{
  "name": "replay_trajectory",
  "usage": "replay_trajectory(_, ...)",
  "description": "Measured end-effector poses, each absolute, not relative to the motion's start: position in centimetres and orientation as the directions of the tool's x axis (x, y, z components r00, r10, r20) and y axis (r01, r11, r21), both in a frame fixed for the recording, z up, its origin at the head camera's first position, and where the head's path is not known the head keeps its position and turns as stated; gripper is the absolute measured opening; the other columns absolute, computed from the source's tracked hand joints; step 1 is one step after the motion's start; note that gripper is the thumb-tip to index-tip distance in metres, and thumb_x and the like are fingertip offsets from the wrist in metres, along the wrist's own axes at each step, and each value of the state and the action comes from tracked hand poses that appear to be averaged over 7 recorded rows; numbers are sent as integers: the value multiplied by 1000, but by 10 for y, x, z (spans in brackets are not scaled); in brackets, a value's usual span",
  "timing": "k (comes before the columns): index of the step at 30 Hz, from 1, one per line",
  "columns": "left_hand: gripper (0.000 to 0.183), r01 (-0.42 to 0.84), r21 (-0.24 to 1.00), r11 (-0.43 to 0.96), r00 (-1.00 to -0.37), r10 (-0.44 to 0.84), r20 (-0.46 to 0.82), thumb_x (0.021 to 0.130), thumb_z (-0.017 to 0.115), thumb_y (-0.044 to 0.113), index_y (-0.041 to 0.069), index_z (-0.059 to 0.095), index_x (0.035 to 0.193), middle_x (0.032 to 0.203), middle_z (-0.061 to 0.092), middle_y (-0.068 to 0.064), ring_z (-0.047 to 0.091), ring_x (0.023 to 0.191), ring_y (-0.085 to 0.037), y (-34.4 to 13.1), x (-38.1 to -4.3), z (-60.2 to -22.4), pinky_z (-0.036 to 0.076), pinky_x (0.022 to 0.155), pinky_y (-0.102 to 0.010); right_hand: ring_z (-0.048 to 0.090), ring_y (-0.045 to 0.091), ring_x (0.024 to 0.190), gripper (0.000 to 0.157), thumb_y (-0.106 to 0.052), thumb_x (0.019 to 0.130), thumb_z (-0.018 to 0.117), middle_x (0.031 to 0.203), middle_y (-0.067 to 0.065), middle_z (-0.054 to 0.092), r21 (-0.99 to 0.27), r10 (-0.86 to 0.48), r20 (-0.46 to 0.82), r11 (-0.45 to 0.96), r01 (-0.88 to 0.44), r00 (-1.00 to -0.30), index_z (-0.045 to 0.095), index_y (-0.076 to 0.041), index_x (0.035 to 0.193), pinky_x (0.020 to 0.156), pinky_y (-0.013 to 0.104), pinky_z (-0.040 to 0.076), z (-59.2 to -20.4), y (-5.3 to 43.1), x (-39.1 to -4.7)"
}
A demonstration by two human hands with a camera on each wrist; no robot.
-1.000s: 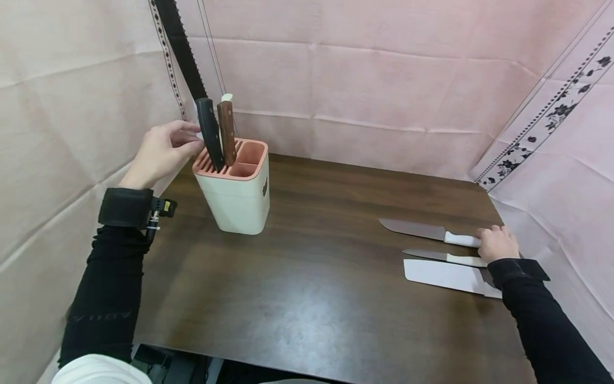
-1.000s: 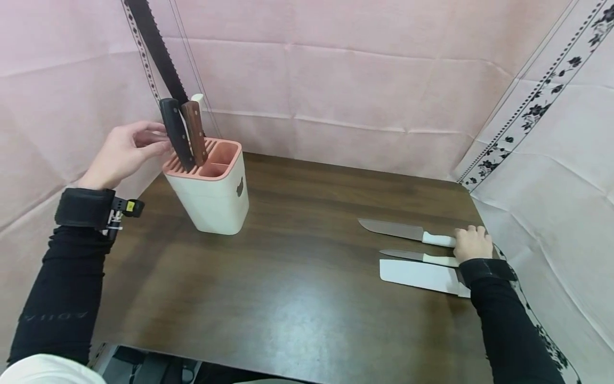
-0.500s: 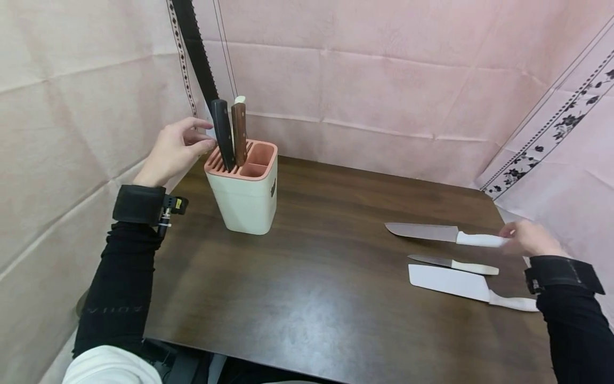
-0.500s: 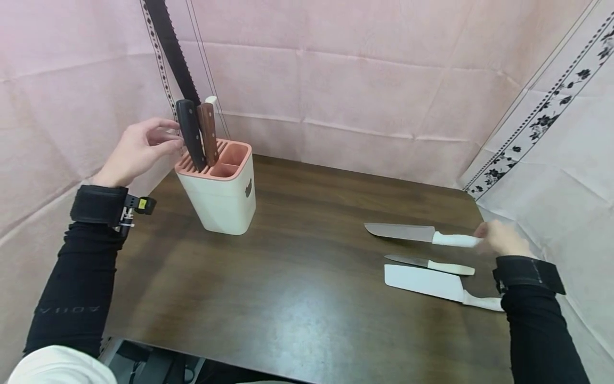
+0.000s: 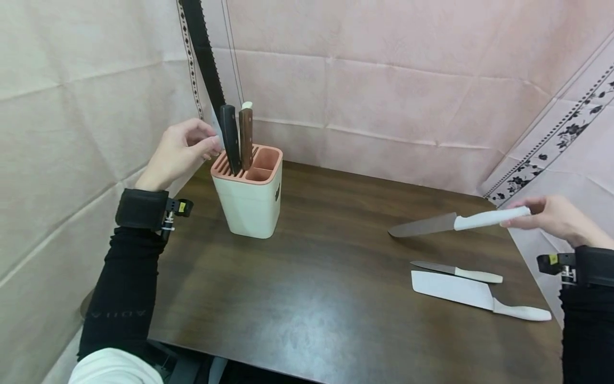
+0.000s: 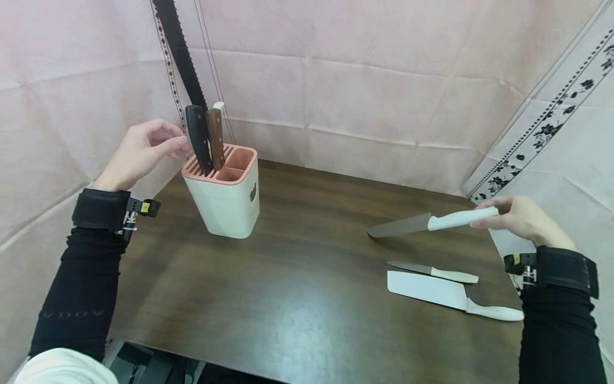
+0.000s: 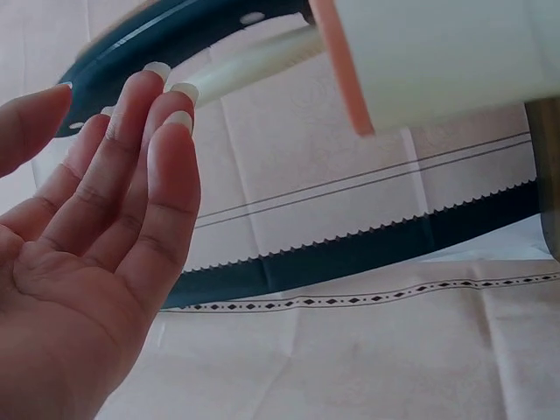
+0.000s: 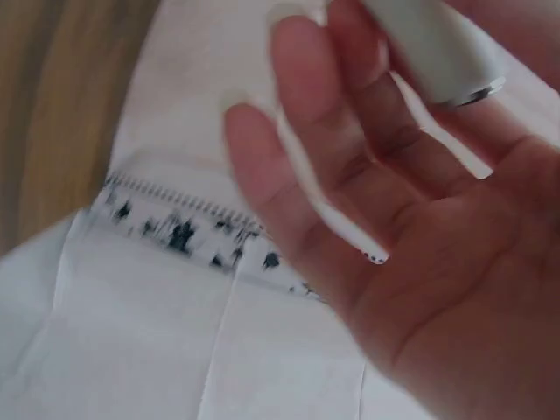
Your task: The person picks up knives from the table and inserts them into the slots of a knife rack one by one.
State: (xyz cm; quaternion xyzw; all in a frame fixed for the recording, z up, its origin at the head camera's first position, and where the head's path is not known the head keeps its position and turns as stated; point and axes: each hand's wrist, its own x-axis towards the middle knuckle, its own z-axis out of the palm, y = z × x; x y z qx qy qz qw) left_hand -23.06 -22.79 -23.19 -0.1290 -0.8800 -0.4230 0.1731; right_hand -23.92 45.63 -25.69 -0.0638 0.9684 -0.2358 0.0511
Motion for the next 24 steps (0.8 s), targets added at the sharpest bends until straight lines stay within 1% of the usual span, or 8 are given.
replay_trajectory(2,25,382,705,598,-905,86,417,91,57,23,3,58,106,86,66,-1,63,78,-15,-226,-230,-231,49,62,-15,52,-3,75,38,-27,78,72,72,-23,65,-538,-132,-19,837,-102,-991,66,-2,106,74,35,33,-252,451,-238)
replay_trajectory(4,25,394,711,583,-900,88,427,91,57,25,3,58,104,85,67,-3,63,77,-16,-222,-229,-231,50,61,-15,54,-7,74,30,-24,79,72,69,-30,65,-605,-120,33,788,-116,-992,66,-6,103,74,26,33,-248,444,-238)
replay_trajectory(7,25,414,719,558,-891,87,446,91,57,26,4,58,103,82,67,-4,63,76,-21,-218,-228,-230,50,60,-15,55,-8,77,27,-22,79,72,68,-30,67,-662,-107,86,737,-137,-991,64,-7,100,71,15,32,-244,429,-238)
replay_trajectory(11,25,439,728,526,-877,74,475,91,58,26,4,60,103,79,69,3,64,75,-22,-213,-224,-228,50,60,-17,56,-7,81,34,-22,79,72,70,-30,68,-704,-95,135,691,-163,-986,61,-2,104,76,16,29,-239,406,-243)
replay_trajectory(14,27,460,730,506,-865,68,498,91,58,25,2,62,104,79,70,8,66,74,-21,-206,-221,-225,49,60,-18,60,-4,79,35,-20,80,71,72,-29,68,-720,-117,168,663,-203,-979,61,-1,107,76,14,32,-236,391,-247)
replay_trajectory(15,28,466,728,503,-861,68,504,91,58,25,1,62,104,80,70,7,66,74,-21,-204,-220,-225,49,61,-19,62,-2,76,34,-17,79,71,73,-27,69,-729,-131,181,647,-222,-975,61,0,107,73,11,35,-236,387,-249)
replay_trajectory(21,26,483,709,514,-861,132,492,91,57,24,2,63,105,92,71,-14,65,79,-22,-187,-217,-222,54,67,-21,65,-1,68,29,-14,79,72,71,-23,71,-739,-160,246,607,-292,-956,63,0,102,61,8,45,-229,367,-255)
replay_trajectory(24,26,479,699,531,-869,177,461,91,57,25,5,62,107,96,70,-16,64,81,-22,-179,-217,-222,53,71,-25,65,-2,69,29,-14,78,72,72,-25,70,-741,-156,263,599,-303,-952,63,-1,103,61,7,46,-226,361,-256)
